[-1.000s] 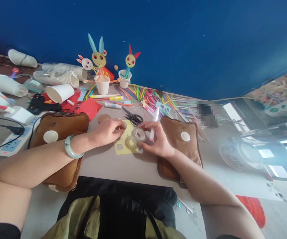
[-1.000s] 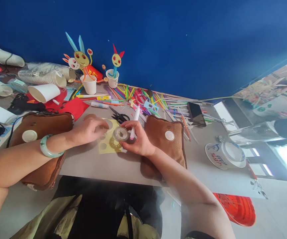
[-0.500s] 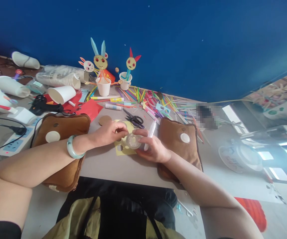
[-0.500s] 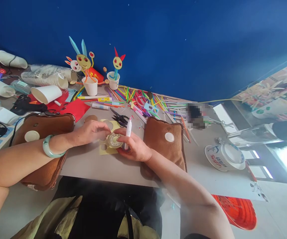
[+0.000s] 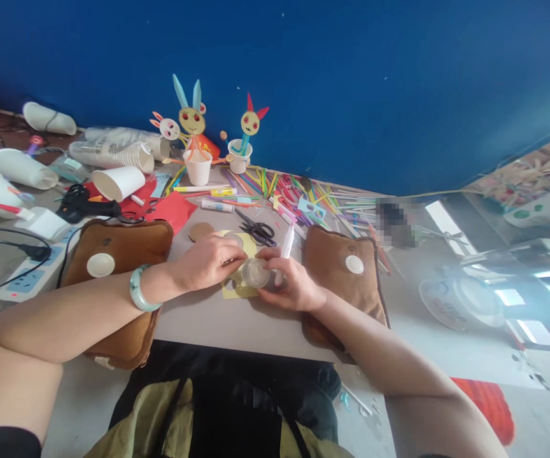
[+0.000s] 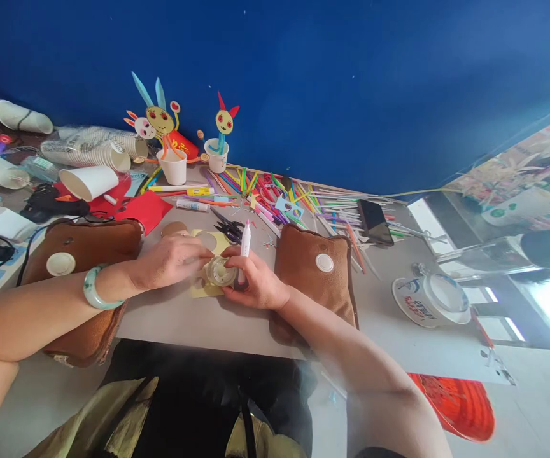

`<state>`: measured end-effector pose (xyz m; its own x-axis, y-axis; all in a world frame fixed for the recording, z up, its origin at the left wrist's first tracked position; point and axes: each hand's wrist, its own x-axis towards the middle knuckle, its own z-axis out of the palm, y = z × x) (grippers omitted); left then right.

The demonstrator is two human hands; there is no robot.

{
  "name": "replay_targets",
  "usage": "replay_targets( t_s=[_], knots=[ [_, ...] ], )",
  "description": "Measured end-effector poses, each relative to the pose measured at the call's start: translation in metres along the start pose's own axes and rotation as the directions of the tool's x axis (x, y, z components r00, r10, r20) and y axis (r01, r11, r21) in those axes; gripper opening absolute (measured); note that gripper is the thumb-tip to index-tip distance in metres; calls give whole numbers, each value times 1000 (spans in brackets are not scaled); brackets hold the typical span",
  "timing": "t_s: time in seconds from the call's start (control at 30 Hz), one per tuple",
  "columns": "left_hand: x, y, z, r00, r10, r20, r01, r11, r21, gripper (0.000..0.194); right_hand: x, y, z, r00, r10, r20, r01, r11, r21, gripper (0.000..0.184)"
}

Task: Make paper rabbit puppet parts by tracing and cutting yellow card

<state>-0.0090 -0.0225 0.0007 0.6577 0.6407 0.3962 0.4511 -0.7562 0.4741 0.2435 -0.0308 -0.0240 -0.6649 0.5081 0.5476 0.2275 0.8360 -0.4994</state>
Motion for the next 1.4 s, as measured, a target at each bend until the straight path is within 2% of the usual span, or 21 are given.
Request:
replay_targets(
  t_s=[0.17, 0.3, 0.43, 0.53, 0.6, 0.7, 0.83, 1.03, 1.2, 1.4],
  knots=[
    [-1, 2, 4, 998, -49, 41, 50, 999, -18, 18, -1, 3, 3, 999, 5, -51, -8, 998, -64, 51],
    [-1, 2, 7, 980, -181, 84, 185, 982, -46, 27, -4, 7, 8, 998, 21, -58, -26, 996, -80, 53],
    [-1, -1, 10, 947, -300, 117, 320, 919, -231, 19, -4, 11, 9, 999, -30, -40, 25, 993, -119, 48],
    [0, -7, 13, 944, -317, 88, 328, 892, -312, 16, -2, 14, 6, 999, -41, 12, 42, 994, -100, 62],
    [1, -9, 12, 940, -333, 76, 340, 891, -300, 16, -1, 16, 4, 999, 45, 22, -41, 990, -135, 68],
    [2, -12, 9, 941, -326, 93, 339, 907, -249, 17, 1, 19, 3, 980, 196, 19, -188, 959, -212, 66],
    [3, -12, 6, 948, -274, 165, 307, 924, -229, 22, 1, 23, 2, 969, 244, 28, -233, 948, -215, 67],
    [2, -11, 9, 921, -255, 296, 316, 931, -181, 20, 0, 30, 4, 932, 354, -74, -358, 879, -315, 57],
    [1, -22, 13, 929, -280, 242, 313, 944, -108, 19, -4, 39, 8, 911, 375, -172, -413, 811, -415, 49],
    [6, -33, 10, 922, -372, 112, 374, 928, 4, 20, -6, 45, 11, 889, 413, -196, -457, 815, -357, 52]
  ],
)
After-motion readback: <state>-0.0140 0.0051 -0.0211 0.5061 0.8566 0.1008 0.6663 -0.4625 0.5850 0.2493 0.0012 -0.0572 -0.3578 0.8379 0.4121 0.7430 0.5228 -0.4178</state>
